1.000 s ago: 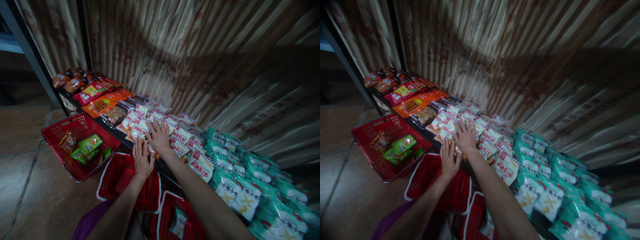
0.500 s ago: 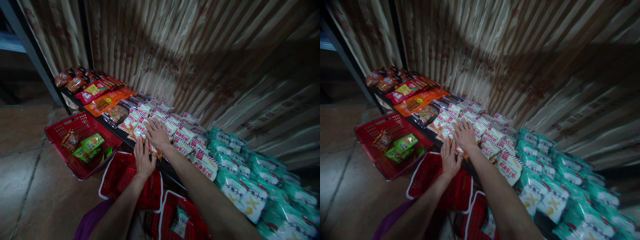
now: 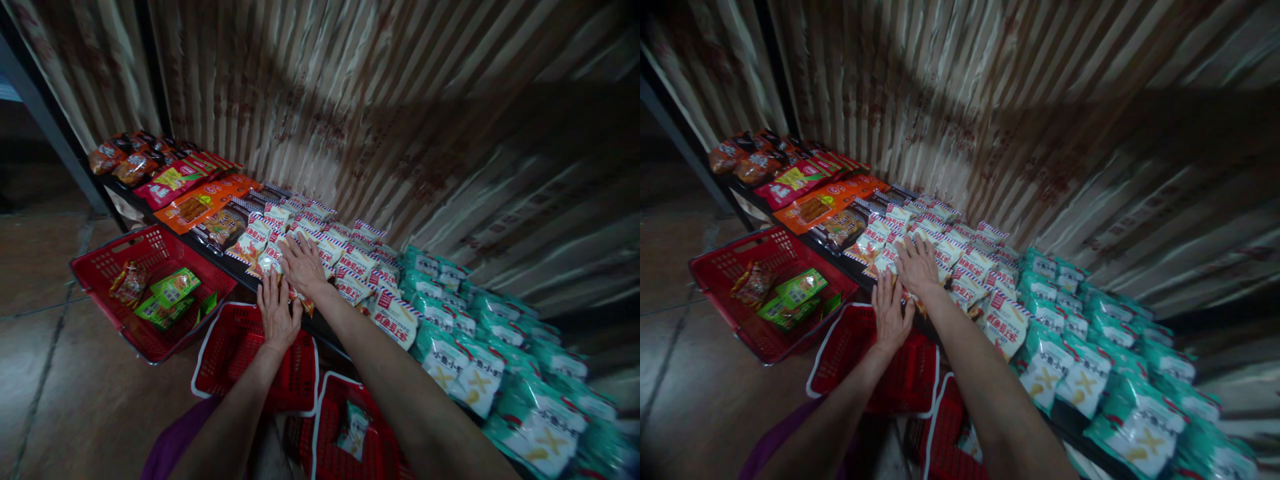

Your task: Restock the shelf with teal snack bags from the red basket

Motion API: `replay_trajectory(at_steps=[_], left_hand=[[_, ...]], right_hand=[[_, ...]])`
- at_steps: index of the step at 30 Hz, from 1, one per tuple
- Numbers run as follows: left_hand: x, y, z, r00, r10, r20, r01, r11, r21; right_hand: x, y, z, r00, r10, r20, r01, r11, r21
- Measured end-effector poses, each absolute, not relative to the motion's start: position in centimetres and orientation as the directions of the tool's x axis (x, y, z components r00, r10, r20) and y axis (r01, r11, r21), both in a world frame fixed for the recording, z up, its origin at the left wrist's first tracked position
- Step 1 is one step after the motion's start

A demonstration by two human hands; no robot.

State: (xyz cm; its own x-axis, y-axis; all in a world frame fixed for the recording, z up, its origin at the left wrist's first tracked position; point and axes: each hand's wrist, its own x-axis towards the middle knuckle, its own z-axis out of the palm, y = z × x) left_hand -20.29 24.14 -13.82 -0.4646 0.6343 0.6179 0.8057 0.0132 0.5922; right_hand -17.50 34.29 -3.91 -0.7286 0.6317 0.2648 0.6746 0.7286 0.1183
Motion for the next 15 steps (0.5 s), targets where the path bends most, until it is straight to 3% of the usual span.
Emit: replay_trajectory(at_steps=[15], left_hand=[[-20.5, 24.1, -13.9, -0.468, 0.635, 0.615, 0.788, -0.015, 0.615]], right_hand=[[-16.3, 33.3, -4.2, -0.667, 0.685, 0.292, 0.727, 0.685, 0.053]])
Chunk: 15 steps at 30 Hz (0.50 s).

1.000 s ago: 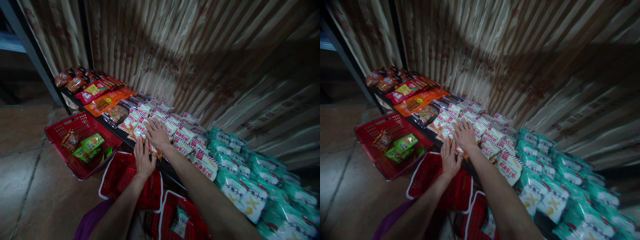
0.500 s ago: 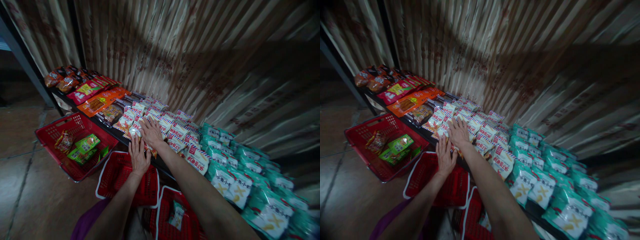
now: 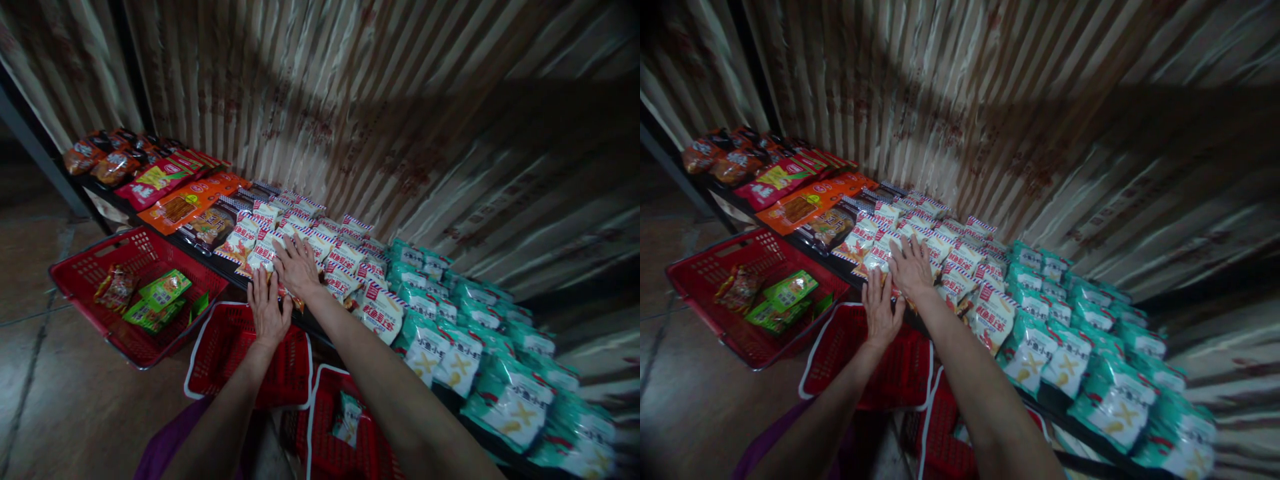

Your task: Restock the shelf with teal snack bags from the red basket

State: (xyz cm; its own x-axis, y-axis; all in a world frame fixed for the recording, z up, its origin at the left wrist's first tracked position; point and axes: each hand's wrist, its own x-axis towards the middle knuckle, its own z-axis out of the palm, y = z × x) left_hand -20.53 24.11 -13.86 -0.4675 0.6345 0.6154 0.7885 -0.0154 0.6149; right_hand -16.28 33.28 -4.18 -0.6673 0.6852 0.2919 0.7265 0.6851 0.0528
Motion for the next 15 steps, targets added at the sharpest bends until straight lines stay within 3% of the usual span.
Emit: replay_trajectory(at_steps=[4, 9, 12, 15], left_hand=[[-20.6, 24.0, -13.9, -0.459, 0.639, 0.618, 0.794, -0.017, 0.607], [-20.4, 24.0, -13.9, -0.444, 0.640, 0.627, 0.812, -0.009, 0.584], [-20.2, 23.9, -13.9, -0.440, 0.641, 0.629, 0.818, -0.003, 0.576], [-20.1, 23.9, -13.8, -0.434, 0.644, 0.630, 0.821, -0.006, 0.571]], right_hand=[[-15.3, 32.2, -3.9, -0.604, 0.689, 0.401, 0.756, 0.654, 0.013], [-12.0, 29.8, -4.7, -0.263, 0.768, 0.584, 0.899, 0.414, -0.140], [-10.0, 28.5, -5.7, -0.095, 0.813, 0.574, 0.933, 0.274, -0.233], [-9.0, 27.9, -6.3, -0.047, 0.856, 0.514, 0.943, 0.207, -0.259]])
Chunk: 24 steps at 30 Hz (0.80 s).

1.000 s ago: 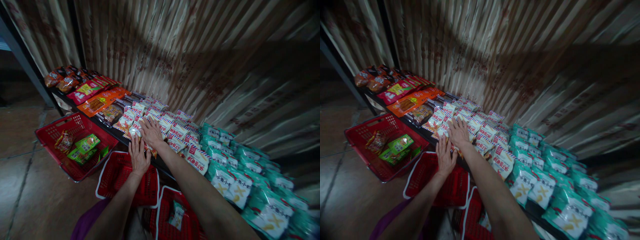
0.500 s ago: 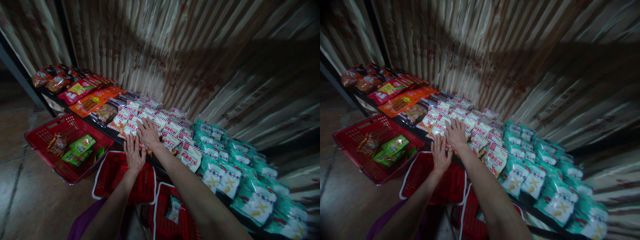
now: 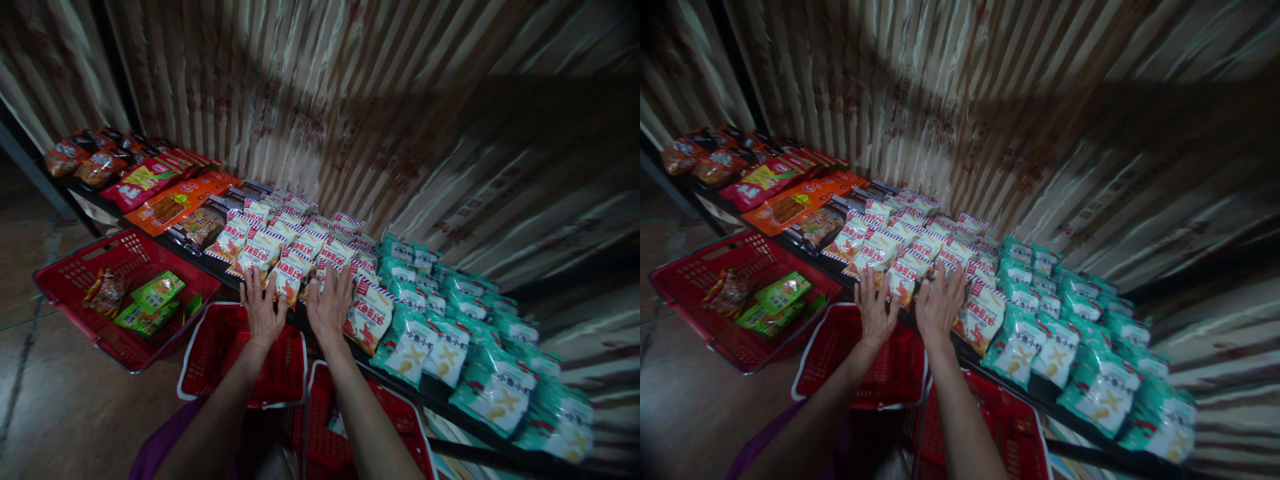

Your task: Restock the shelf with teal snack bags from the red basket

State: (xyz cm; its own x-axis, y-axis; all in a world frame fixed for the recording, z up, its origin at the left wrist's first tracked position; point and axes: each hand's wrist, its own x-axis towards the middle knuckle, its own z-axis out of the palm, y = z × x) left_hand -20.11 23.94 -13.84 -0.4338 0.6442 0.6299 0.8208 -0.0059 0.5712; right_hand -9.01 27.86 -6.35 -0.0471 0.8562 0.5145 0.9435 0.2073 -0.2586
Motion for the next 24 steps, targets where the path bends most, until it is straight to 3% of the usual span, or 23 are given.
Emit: replay_trajectory(at_steps=[7, 15, 24], left_hand=[[-20.0, 24.0, -13.9, -0.415, 0.642, 0.645, 0.836, -0.011, 0.549], [-19.9, 24.1, -13.9, -0.408, 0.649, 0.642, 0.861, 0.040, 0.507], [-19.7, 24.2, -13.8, -0.401, 0.629, 0.666, 0.863, 0.016, 0.504]], right_hand=[[-8.8, 28.0, -7.3, -0.020, 0.906, 0.424, 0.950, 0.150, -0.274], [-8.2, 27.8, -9.4, -0.059, 0.829, 0.556, 0.893, 0.292, -0.341], [-8.1, 27.9, -9.2, -0.094, 0.801, 0.591, 0.869, 0.355, -0.344]])
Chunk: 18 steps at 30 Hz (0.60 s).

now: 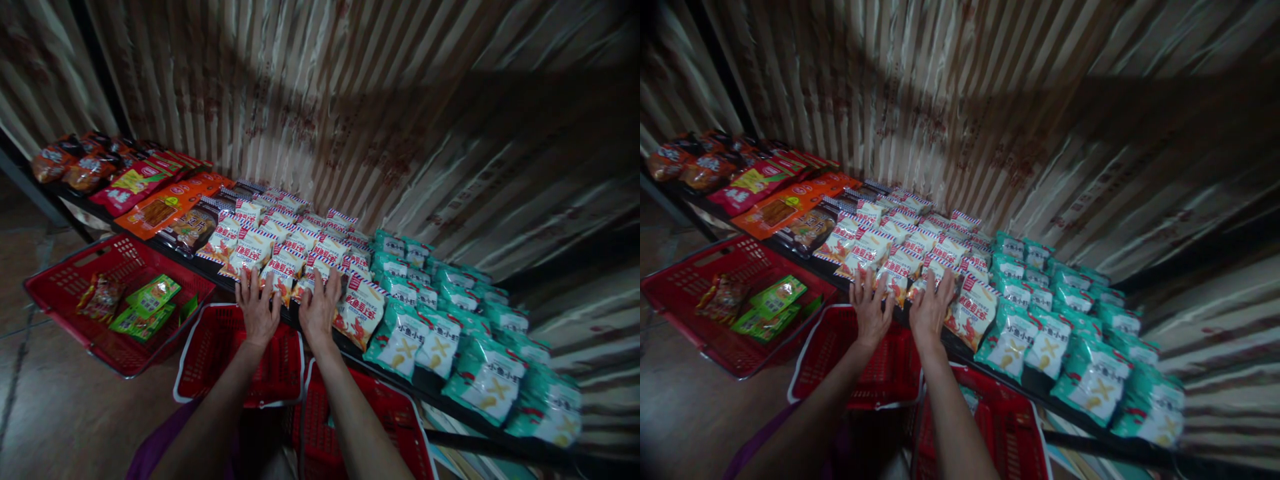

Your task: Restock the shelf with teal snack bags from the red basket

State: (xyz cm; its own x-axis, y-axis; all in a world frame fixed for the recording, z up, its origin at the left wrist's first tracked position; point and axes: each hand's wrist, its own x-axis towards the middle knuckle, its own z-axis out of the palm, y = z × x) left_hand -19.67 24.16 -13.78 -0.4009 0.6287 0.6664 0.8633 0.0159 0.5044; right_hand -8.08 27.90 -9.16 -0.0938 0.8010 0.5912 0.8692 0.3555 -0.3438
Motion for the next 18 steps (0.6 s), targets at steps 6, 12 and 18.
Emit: replay_trajectory(at_steps=[6, 12, 18], left_hand=[[-19.54, 24.37, -13.82, -0.396, 0.624, 0.674, 0.853, -0.023, 0.522], [-19.59, 24.46, -13.83, -0.389, 0.614, 0.687, 0.848, -0.053, 0.528], [-19.77, 24.60, -14.06, -0.372, 0.602, 0.706, 0.848, -0.089, 0.523]], right_hand=[[-7.68, 27.75, -8.99, -0.089, 0.787, 0.610, 0.854, 0.375, -0.359], [-7.56, 27.56, -9.07, -0.125, 0.768, 0.628, 0.849, 0.410, -0.333], [-7.16, 27.75, -9.25, -0.113, 0.748, 0.654, 0.854, 0.409, -0.321]])
